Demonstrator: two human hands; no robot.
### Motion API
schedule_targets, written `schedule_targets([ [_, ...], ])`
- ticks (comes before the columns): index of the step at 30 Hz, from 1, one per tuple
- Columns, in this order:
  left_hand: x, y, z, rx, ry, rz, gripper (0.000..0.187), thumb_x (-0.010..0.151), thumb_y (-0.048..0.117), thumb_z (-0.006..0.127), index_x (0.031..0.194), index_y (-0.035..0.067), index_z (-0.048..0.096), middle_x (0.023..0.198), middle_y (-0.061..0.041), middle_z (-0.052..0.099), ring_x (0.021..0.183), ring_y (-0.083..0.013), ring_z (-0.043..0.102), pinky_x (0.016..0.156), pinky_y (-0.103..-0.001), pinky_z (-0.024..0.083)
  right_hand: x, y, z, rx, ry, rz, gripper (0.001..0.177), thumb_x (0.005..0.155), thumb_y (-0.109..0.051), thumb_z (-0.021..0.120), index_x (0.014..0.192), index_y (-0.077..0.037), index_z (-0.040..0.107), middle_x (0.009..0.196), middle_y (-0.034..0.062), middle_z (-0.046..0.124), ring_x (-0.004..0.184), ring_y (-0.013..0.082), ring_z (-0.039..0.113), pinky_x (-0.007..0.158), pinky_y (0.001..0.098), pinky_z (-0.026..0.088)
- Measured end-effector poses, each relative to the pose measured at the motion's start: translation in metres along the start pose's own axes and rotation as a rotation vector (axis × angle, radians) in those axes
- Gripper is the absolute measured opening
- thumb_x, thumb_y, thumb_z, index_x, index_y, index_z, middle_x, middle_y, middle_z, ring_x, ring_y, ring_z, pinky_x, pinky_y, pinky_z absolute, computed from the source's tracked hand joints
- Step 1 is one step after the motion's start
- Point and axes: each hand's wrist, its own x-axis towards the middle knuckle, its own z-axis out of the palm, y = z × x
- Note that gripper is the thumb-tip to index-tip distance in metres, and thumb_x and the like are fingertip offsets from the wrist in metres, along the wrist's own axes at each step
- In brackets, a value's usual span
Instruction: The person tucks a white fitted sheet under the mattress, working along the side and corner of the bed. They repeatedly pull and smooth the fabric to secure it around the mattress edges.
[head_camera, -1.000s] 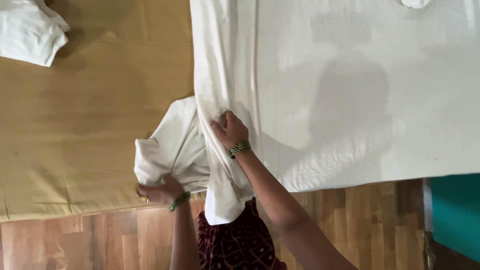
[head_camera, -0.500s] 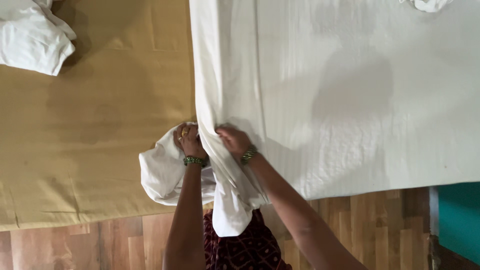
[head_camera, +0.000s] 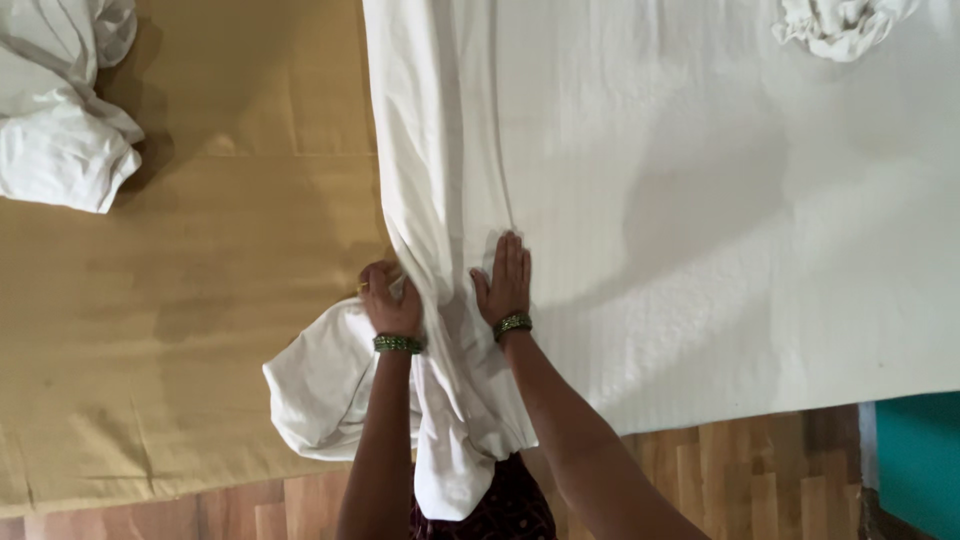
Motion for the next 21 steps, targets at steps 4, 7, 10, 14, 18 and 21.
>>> schedule_targets([
  [4, 0.03, 0.02, 0.011, -0.823, -0.513, -0.729, 0.051, 0.089, 0.028, 0.07, 0.136, 0.015, 0.055, 0.13, -0.002, 0.067, 0.118, -0.0215, 0.061, 0.104, -0.042, 0.048, 0.002, -0.001, -0.003, 0.078, 0.043, 0.051, 0.079, 0.103, -0.035, 0.051, 0.16, 0.008, 0.018, 0.166, 0.0292, 0.022, 0.157, 0.0393, 0.019, 0.128, 0.0517, 0.014],
  [7, 0.045, -0.01, -0.014, -1.105, -0.544, -0.917, 0.05, 0.094, 0.035, 0.068, 0.136, 0.007, 0.061, 0.132, -0.009, 0.067, 0.12, -0.0266, 0.061, 0.105, -0.043, 0.049, 0.001, 0.002, 0.0, 0.128, 0.02, 0.091, 0.076, 0.104, -0.031, 0.049, 0.162, 0.007, 0.017, 0.169, 0.0279, 0.024, 0.159, 0.0379, 0.021, 0.131, 0.0507, 0.015],
  [10, 0.053, -0.06, -0.09, -1.268, -0.397, -0.827, 0.041, 0.095, 0.03, 0.063, 0.128, 0.005, 0.065, 0.127, -0.012, 0.069, 0.115, -0.0304, 0.065, 0.103, -0.046, 0.052, 0.002, 0.007, 0.002, 0.135, 0.039, 0.077, 0.078, 0.101, -0.03, 0.051, 0.162, 0.006, 0.018, 0.168, 0.0267, 0.026, 0.158, 0.0372, 0.023, 0.13, 0.0501, 0.016],
  [14, 0.037, -0.101, -0.205, -1.36, 0.251, -0.542, 0.026, 0.094, 0.022, 0.06, 0.113, 0.006, 0.063, 0.122, -0.019, 0.071, 0.117, -0.037, 0.069, 0.106, -0.057, 0.057, 0.0, 0.006, 0.004, 0.09, 0.06, 0.045, 0.079, 0.102, -0.034, 0.053, 0.161, 0.006, 0.019, 0.167, 0.0268, 0.027, 0.157, 0.0379, 0.024, 0.129, 0.0506, 0.016],
  [18, 0.035, -0.114, -0.236, -1.074, 0.505, -0.307, 0.035, 0.093, 0.019, 0.068, 0.121, 0.002, 0.056, 0.128, -0.022, 0.065, 0.121, -0.0392, 0.065, 0.111, -0.058, 0.058, 0.001, 0.004, 0.002, 0.072, 0.051, 0.041, 0.08, 0.1, -0.038, 0.053, 0.158, 0.007, 0.022, 0.165, 0.0271, 0.028, 0.155, 0.0384, 0.025, 0.128, 0.0507, 0.017],
  [21, 0.053, -0.124, -0.223, -1.288, 0.158, -0.624, 0.051, 0.098, 0.037, 0.061, 0.137, 0.004, 0.06, 0.136, -0.022, 0.066, 0.12, -0.0379, 0.064, 0.102, -0.053, 0.053, 0.003, 0.002, 0.003, -0.005, 0.042, 0.021, 0.074, 0.102, -0.037, 0.052, 0.157, 0.007, 0.029, 0.164, 0.026, 0.031, 0.156, 0.0384, 0.025, 0.128, 0.0514, 0.017],
])
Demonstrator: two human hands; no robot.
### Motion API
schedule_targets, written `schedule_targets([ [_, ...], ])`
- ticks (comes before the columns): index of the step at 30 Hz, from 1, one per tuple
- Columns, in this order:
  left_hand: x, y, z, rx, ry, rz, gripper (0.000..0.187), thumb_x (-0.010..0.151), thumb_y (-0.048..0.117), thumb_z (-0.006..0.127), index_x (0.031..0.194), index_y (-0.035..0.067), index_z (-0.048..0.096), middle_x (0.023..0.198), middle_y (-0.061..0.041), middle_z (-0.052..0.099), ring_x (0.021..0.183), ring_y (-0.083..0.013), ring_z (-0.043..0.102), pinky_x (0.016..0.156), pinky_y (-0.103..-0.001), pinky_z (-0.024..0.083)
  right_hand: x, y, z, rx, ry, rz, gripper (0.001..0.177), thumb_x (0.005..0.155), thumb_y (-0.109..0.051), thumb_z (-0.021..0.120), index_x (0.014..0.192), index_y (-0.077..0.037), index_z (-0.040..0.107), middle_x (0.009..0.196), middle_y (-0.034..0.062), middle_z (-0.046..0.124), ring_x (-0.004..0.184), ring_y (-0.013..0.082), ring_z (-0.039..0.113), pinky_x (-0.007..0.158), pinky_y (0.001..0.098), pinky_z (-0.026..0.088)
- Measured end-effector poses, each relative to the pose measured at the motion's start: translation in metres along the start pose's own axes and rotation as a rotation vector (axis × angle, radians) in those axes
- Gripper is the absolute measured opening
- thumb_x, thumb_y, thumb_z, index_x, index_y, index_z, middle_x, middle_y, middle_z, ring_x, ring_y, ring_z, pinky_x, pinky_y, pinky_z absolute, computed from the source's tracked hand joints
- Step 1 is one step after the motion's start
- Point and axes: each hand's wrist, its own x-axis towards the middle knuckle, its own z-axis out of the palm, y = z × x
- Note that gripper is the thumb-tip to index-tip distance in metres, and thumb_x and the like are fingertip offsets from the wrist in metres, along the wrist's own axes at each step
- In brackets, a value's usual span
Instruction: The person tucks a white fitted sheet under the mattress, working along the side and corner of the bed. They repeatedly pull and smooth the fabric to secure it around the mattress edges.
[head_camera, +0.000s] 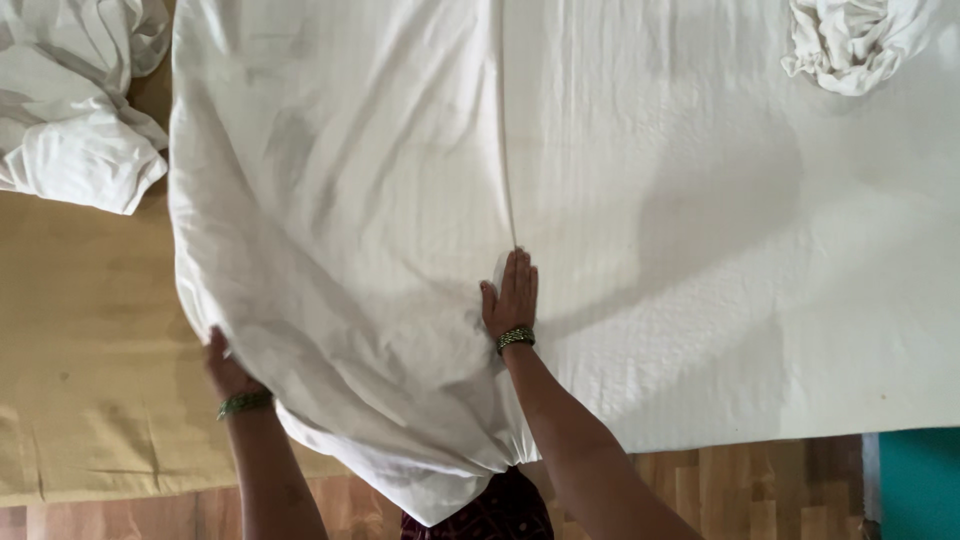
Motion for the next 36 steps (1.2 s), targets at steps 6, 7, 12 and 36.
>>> schedule_targets([
  [6, 0.023, 0.012, 0.02, 0.397, -0.136, -0.098, 0.047, 0.097, 0.026, 0.065, 0.139, 0.008, 0.056, 0.137, -0.01, 0.062, 0.123, -0.0308, 0.06, 0.108, -0.051, 0.049, 0.001, -0.003, -0.002, -0.046, -0.033, -0.005, 0.06, 0.103, -0.035, 0.052, 0.154, -0.005, 0.045, 0.164, 0.0237, 0.034, 0.154, 0.038, 0.027, 0.126, 0.0528, 0.017],
  [7, 0.022, 0.043, 0.012, 0.333, -0.062, -0.029, 0.044, 0.099, 0.024, 0.066, 0.137, 0.003, 0.057, 0.137, -0.012, 0.062, 0.124, -0.0316, 0.061, 0.111, -0.053, 0.05, -0.001, -0.003, -0.002, -0.05, -0.028, -0.007, 0.058, 0.103, -0.036, 0.052, 0.153, -0.007, 0.046, 0.164, 0.023, 0.034, 0.155, 0.0373, 0.027, 0.127, 0.0522, 0.017],
  [12, 0.003, 0.089, -0.041, 0.743, 0.691, 0.716, 0.067, 0.075, 0.029, 0.079, 0.131, 0.005, 0.05, 0.138, -0.018, 0.059, 0.127, -0.0388, 0.063, 0.111, -0.056, 0.053, 0.002, -0.008, -0.002, -0.081, -0.046, 0.003, 0.057, 0.104, -0.038, 0.049, 0.152, -0.008, 0.047, 0.164, 0.022, 0.034, 0.156, 0.0359, 0.027, 0.128, 0.0512, 0.016],
  [36, -0.104, -0.185, 0.167, 2.349, -0.355, -0.188, 0.159, 0.054, 0.084, 0.081, 0.163, 0.026, -0.02, 0.169, -0.021, -0.026, 0.147, -0.0593, -0.026, 0.11, -0.083, 0.0, 0.011, -0.028, 0.029, -0.112, -0.043, -0.105, 0.016, 0.102, -0.02, 0.053, 0.104, -0.008, 0.065, 0.108, 0.0105, 0.067, 0.106, 0.0317, 0.061, 0.097, 0.0495, 0.046],
])
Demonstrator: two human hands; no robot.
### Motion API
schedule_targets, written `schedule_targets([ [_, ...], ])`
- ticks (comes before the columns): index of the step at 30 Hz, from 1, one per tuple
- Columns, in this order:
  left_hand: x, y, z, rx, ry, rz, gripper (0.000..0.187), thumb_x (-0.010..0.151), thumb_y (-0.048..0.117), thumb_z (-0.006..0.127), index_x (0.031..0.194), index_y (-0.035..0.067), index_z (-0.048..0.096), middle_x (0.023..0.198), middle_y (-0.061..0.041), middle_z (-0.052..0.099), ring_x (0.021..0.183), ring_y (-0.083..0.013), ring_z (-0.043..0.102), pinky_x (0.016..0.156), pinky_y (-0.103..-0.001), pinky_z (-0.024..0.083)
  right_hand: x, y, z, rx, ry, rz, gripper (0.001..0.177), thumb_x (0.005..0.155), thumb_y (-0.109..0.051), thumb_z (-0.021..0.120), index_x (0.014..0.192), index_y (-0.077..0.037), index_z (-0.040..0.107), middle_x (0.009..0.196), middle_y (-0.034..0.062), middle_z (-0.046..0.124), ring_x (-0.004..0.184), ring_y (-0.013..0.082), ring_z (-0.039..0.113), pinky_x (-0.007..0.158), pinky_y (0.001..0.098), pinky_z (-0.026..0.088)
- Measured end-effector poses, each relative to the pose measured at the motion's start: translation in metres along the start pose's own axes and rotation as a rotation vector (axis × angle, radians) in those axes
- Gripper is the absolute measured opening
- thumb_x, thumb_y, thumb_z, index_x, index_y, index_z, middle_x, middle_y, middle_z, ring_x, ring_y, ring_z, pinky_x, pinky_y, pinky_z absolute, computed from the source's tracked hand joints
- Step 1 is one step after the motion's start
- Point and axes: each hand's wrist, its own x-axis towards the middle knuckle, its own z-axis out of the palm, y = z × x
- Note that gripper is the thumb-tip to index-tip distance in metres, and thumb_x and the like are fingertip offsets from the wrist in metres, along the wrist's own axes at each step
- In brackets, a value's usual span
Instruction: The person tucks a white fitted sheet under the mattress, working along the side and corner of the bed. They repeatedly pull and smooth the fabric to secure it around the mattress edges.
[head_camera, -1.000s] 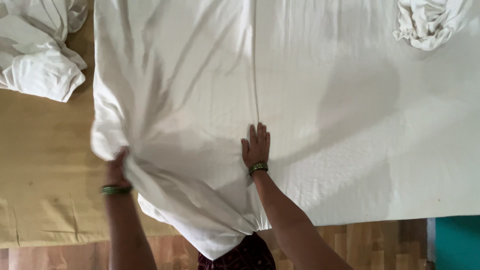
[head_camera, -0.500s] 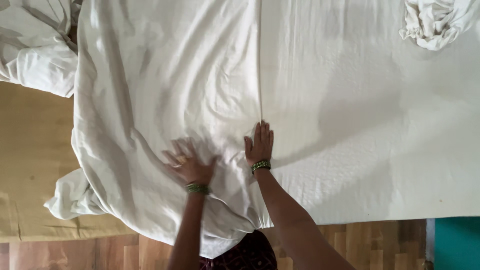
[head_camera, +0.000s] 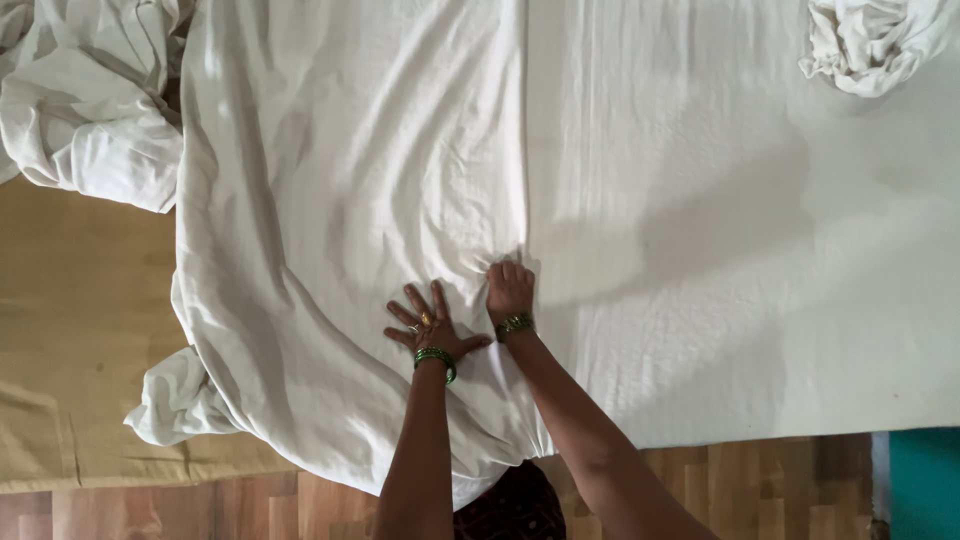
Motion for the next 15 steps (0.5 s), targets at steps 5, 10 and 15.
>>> schedule_targets([
  [5, 0.001, 0.002, 0.0, -0.028, -0.01, -0.024, 0.154, 0.061, 0.077, 0.084, 0.163, 0.026, -0.021, 0.168, -0.022, -0.028, 0.147, -0.0593, -0.028, 0.11, -0.083, 0.0, 0.003, -0.041, 0.014, 0.271, -0.035, 0.125, 0.011, 0.096, -0.015, 0.058, 0.087, -0.008, 0.061, 0.09, 0.0125, 0.065, 0.087, 0.0332, 0.061, 0.082, 0.0484, 0.048],
  [10, 0.005, 0.003, -0.002, 0.026, -0.04, -0.049, 0.152, 0.062, 0.075, 0.083, 0.162, 0.028, -0.021, 0.169, -0.02, -0.028, 0.148, -0.058, -0.027, 0.113, -0.081, 0.003, 0.0, -0.044, -0.005, 0.368, -0.032, -0.01, 0.007, 0.095, -0.013, 0.062, 0.097, -0.007, 0.064, 0.099, 0.0132, 0.067, 0.095, 0.0359, 0.061, 0.086, 0.0501, 0.047],
  [15, 0.004, 0.003, -0.001, 0.012, -0.009, -0.02, 0.145, 0.068, 0.074, 0.078, 0.162, 0.028, -0.023, 0.168, -0.021, -0.029, 0.146, -0.0587, -0.029, 0.111, -0.082, -0.001, -0.038, -0.035, -0.037, 0.277, -0.211, -0.116, 0.053, 0.09, -0.015, 0.06, 0.141, -0.004, 0.055, 0.14, 0.0157, 0.059, 0.125, 0.0353, 0.054, 0.108, 0.0503, 0.041],
])
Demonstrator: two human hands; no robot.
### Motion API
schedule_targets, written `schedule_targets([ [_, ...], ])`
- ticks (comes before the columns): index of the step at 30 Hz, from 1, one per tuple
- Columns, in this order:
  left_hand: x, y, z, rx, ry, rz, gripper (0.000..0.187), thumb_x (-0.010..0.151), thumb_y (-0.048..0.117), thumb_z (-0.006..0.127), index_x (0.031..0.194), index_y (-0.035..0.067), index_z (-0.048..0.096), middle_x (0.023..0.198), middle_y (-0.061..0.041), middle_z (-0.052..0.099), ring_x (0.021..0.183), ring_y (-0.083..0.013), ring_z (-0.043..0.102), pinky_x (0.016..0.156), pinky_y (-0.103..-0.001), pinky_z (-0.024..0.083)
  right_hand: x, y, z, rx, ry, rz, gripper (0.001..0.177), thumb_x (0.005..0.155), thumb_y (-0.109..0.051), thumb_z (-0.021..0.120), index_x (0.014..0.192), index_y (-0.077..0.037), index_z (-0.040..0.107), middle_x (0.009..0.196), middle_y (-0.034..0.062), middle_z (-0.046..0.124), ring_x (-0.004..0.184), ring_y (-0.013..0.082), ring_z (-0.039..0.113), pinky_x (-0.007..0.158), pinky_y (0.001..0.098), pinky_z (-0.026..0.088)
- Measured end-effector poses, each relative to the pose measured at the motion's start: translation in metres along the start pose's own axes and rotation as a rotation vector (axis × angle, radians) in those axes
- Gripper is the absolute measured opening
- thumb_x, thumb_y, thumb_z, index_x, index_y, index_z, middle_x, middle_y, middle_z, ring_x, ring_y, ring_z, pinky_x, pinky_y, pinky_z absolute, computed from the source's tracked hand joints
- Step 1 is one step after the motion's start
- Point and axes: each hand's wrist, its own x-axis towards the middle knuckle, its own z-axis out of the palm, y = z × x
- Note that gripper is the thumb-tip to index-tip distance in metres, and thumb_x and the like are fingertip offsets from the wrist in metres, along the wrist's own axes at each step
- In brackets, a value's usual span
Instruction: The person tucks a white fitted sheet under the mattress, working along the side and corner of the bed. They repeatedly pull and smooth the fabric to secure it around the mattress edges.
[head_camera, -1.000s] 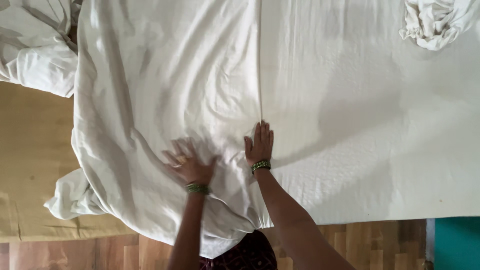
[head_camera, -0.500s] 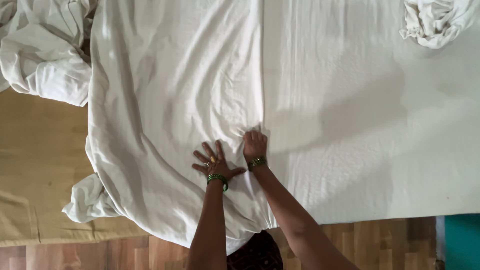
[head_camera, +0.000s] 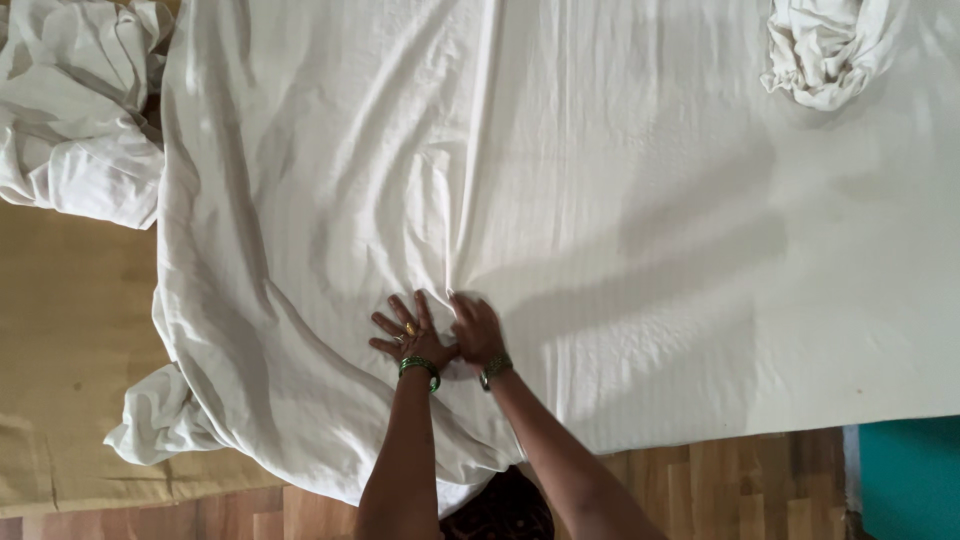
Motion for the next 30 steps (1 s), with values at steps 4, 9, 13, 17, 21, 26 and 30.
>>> schedule_targets([
  [4, -0.002, 0.0, 0.0, -0.065, 0.013, 0.011, 0.143, 0.069, 0.073, 0.077, 0.161, 0.028, -0.023, 0.168, -0.021, -0.03, 0.147, -0.0573, -0.031, 0.111, -0.08, -0.008, -0.028, -0.012, 0.005, -0.118, 0.062, 0.068, 0.05, 0.101, -0.017, 0.052, 0.15, -0.007, 0.047, 0.161, 0.0098, 0.043, 0.149, 0.0231, 0.039, 0.123, 0.0481, 0.027],
  [9, -0.001, -0.004, 0.017, -0.104, 0.191, 0.041, 0.117, 0.078, 0.063, 0.07, 0.163, 0.03, -0.003, 0.17, -0.016, -0.017, 0.15, -0.0507, -0.024, 0.112, -0.076, -0.011, -0.025, -0.011, 0.008, -0.118, 0.015, 0.136, 0.051, 0.102, -0.019, 0.046, 0.151, -0.007, 0.047, 0.163, 0.0089, 0.04, 0.152, 0.0221, 0.035, 0.125, 0.0481, 0.025],
  [13, 0.01, -0.021, 0.061, -0.269, 0.71, 0.187, 0.057, 0.091, 0.041, 0.063, 0.145, 0.03, 0.051, 0.157, -0.011, 0.039, 0.15, -0.0333, 0.026, 0.124, -0.063, 0.01, -0.026, -0.008, 0.008, -0.098, 0.089, 0.053, 0.058, 0.102, -0.03, 0.048, 0.154, -0.006, 0.045, 0.165, 0.0112, 0.038, 0.154, 0.0246, 0.034, 0.127, 0.0483, 0.023],
  [17, 0.06, -0.033, 0.082, -0.435, 0.917, 0.291, 0.025, 0.093, 0.016, 0.063, 0.115, 0.018, 0.076, 0.123, -0.013, 0.071, 0.121, -0.0341, 0.058, 0.107, -0.051, 0.043, -0.032, -0.011, 0.004, -0.106, 0.003, 0.073, 0.072, 0.096, -0.047, 0.054, 0.152, -0.003, 0.043, 0.163, 0.0148, 0.039, 0.152, 0.0263, 0.032, 0.124, 0.0492, 0.022],
  [21, 0.094, -0.061, 0.082, -0.318, 1.035, 0.535, 0.026, 0.086, 0.002, 0.06, 0.107, 0.011, 0.073, 0.108, -0.016, 0.072, 0.106, -0.0368, 0.064, 0.095, -0.051, 0.051, -0.031, -0.012, 0.005, -0.19, 0.072, -0.001, 0.083, 0.095, -0.061, 0.057, 0.151, -0.003, 0.042, 0.161, 0.0194, 0.042, 0.151, 0.0298, 0.034, 0.123, 0.0513, 0.024],
  [26, 0.085, -0.116, 0.061, -0.454, 0.992, 0.295, 0.008, 0.091, 0.002, 0.062, 0.093, 0.007, 0.068, 0.092, -0.017, 0.07, 0.093, -0.041, 0.065, 0.086, -0.053, 0.051, -0.05, -0.03, 0.03, -0.156, -0.145, 0.138, 0.068, 0.092, -0.05, 0.065, 0.144, -0.009, 0.051, 0.143, 0.0163, 0.056, 0.131, 0.0324, 0.051, 0.11, 0.0536, 0.038],
  [30, 0.077, -0.112, 0.034, -0.497, 0.856, 0.32, 0.008, 0.09, 0.008, 0.061, 0.097, 0.006, 0.065, 0.093, -0.017, 0.07, 0.093, -0.0378, 0.066, 0.084, -0.052, 0.054, -0.06, -0.065, 0.045, -0.148, 0.114, 0.084, 0.057, 0.096, -0.041, 0.07, 0.139, -0.007, 0.055, 0.127, 0.0174, 0.061, 0.117, 0.0343, 0.058, 0.101, 0.0529, 0.045],
])
